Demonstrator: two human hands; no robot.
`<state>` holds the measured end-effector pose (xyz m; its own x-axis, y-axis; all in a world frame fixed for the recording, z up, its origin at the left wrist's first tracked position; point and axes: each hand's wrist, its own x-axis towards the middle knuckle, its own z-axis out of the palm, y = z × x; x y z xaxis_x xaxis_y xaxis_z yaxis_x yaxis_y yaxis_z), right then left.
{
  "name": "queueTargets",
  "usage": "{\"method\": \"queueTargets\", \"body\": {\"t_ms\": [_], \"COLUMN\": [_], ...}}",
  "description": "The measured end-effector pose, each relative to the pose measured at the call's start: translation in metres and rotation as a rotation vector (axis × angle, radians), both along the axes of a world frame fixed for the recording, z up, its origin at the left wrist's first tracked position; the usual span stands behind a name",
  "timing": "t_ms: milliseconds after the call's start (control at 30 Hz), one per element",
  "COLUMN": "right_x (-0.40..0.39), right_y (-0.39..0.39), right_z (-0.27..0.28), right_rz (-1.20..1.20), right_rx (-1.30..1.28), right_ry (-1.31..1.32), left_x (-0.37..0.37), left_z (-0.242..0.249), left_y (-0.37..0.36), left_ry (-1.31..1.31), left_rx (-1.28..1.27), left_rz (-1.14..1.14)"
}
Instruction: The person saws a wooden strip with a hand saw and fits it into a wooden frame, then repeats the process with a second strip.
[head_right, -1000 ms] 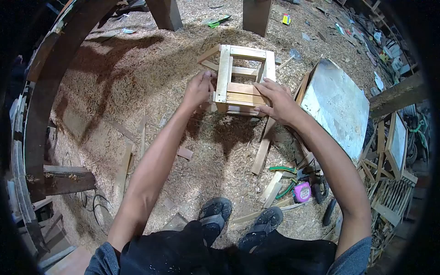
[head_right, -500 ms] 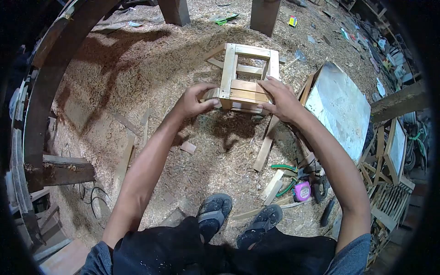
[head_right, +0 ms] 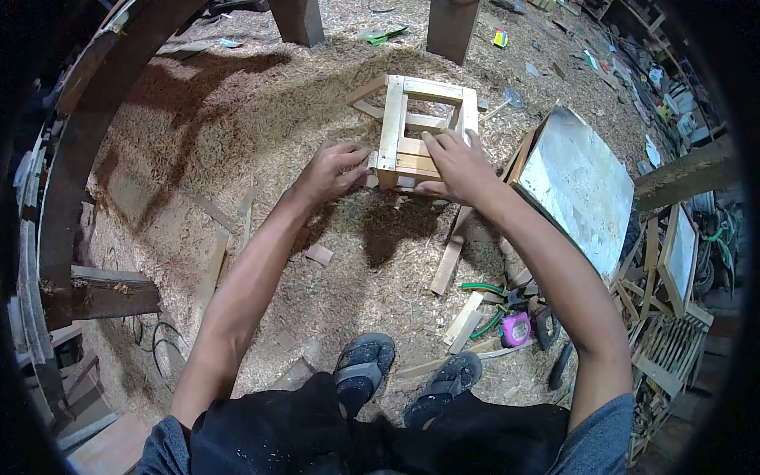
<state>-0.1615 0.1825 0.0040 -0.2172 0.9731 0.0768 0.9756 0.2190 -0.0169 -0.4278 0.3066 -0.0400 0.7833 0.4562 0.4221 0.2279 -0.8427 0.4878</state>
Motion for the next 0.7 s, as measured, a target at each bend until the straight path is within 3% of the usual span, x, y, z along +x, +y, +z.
{"method": "queueTargets", "body": {"t_ms": [267, 700], "right_x": [0.011, 0.023], "right_y": [0.008, -0.004], "right_z": [-0.001, -0.005], "right_rz": [0.033, 0.065], "right_rx": [-0.070, -0.009], "right_ry": [0.246, 0.277], "left_x": [0.005, 0.019], "left_z": [0.015, 0.024], "left_y": [-0.011, -0.028], "left_ry": [0.114, 0.153], "left_rx": [0.050, 0.090], "left_rz": [0.057, 0.090]}}
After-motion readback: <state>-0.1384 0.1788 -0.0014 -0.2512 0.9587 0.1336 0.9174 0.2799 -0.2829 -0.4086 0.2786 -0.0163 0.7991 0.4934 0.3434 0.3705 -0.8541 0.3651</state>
